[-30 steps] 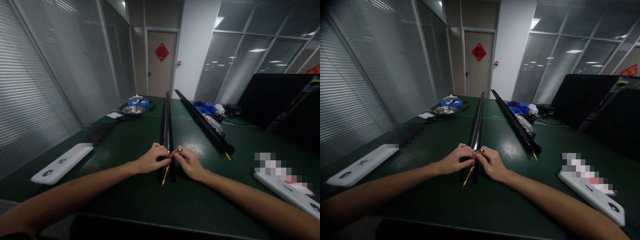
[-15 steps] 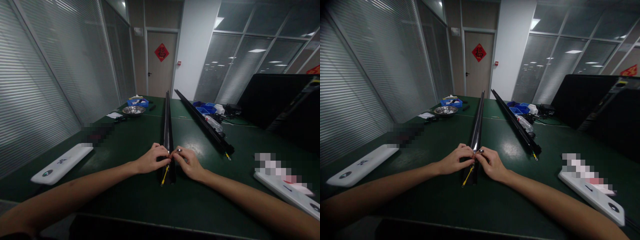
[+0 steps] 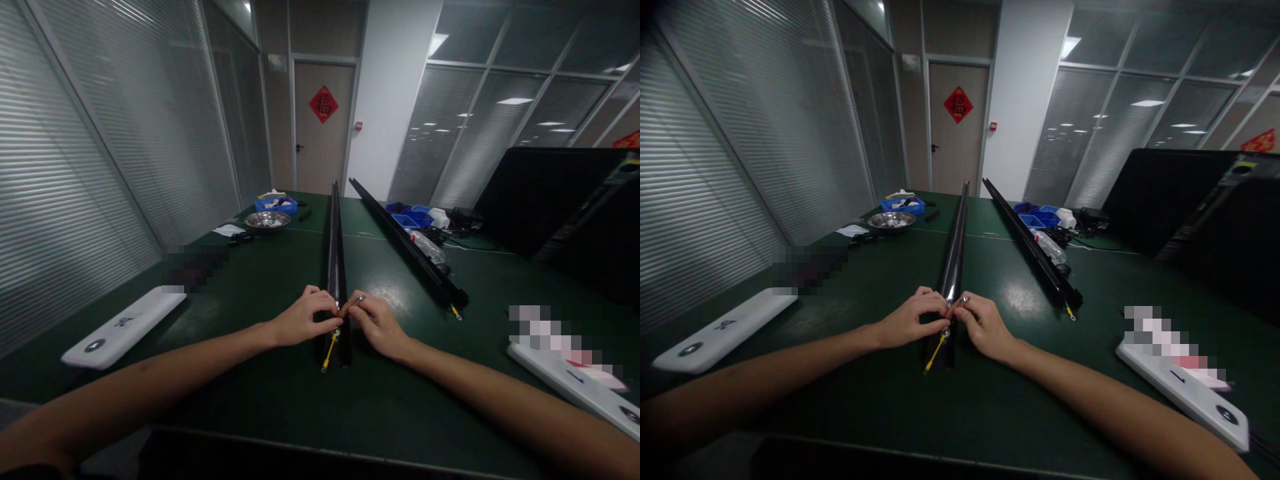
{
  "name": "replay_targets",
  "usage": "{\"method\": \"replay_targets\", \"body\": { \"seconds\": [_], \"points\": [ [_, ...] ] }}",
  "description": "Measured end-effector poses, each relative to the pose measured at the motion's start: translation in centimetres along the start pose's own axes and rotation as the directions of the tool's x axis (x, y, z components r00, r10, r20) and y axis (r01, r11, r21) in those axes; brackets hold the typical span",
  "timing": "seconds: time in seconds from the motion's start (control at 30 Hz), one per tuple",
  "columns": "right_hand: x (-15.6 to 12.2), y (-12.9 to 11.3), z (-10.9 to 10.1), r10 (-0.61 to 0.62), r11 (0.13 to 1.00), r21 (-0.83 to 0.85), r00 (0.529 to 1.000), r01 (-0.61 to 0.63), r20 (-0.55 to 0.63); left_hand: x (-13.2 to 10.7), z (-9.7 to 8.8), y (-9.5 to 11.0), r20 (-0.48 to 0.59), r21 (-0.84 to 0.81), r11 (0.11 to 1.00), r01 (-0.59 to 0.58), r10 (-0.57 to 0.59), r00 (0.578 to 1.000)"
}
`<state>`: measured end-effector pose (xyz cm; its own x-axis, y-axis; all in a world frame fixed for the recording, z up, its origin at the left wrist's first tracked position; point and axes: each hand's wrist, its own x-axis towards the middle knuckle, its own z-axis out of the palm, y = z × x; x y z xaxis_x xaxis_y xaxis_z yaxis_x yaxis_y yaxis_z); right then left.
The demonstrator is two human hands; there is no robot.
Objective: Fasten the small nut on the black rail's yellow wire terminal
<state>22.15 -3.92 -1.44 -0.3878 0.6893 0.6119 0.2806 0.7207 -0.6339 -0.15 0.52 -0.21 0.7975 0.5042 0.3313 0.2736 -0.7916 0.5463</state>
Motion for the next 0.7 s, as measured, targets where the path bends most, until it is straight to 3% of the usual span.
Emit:
{"method": "replay_targets", "body": {
  "seconds": [0.7],
  "points": [
    [0.13, -0.56, 0.03, 0.096, 0.995, -0.037, 0.995, -0.095, 0.022, 0.07, -0.11, -0.04, 0.054, -0.005, 1.0, -0.009, 0.009, 0.999]
  ]
}}
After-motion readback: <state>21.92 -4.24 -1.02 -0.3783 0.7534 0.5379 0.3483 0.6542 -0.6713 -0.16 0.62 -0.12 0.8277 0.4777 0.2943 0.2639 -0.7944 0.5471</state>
